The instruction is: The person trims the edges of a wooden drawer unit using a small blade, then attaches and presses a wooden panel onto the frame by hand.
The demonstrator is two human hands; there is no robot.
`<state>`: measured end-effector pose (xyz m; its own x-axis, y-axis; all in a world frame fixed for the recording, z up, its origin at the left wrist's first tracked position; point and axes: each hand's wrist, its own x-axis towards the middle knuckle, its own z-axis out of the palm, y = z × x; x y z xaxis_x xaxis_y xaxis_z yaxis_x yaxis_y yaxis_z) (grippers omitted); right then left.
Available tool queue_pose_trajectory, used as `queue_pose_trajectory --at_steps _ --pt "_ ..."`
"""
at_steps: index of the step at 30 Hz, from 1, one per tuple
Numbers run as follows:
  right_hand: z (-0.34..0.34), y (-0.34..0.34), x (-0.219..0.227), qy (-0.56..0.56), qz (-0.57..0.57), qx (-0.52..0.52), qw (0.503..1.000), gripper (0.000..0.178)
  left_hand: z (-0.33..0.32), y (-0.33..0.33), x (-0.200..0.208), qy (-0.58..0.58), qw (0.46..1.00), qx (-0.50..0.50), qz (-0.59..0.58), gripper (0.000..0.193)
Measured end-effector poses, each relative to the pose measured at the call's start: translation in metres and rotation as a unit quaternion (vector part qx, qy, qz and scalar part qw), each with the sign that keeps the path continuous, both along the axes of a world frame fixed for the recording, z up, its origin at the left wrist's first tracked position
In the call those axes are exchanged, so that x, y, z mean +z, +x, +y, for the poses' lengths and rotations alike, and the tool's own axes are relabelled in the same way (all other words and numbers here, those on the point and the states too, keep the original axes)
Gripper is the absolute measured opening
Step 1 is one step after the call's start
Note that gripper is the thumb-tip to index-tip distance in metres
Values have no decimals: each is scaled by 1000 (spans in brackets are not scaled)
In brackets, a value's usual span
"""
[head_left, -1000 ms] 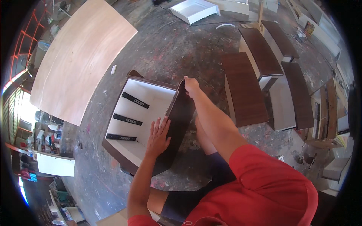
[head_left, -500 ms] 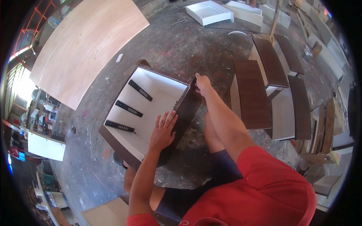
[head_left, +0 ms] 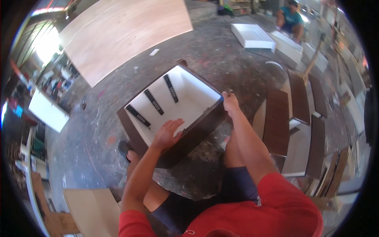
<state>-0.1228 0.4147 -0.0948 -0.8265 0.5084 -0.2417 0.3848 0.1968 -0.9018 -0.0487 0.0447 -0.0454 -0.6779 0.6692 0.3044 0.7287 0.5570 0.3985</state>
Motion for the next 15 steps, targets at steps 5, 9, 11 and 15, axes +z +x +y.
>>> queue_pose_trajectory --at_steps 5,9,11,15 --pt "-37 2 5 51 -1 -27 998 62 -123 -33 -20 -110 970 212 37 70" --pt "-58 -6 3 28 24 -128 991 62 -176 -48 -45 -65 879 473 2 99" --pt "-71 -11 -1 -17 63 -132 989 62 -182 -58 -49 31 846 528 -76 107" --pt "-77 -16 -5 74 94 -107 987 60 -167 -65 -46 179 787 584 -90 107"
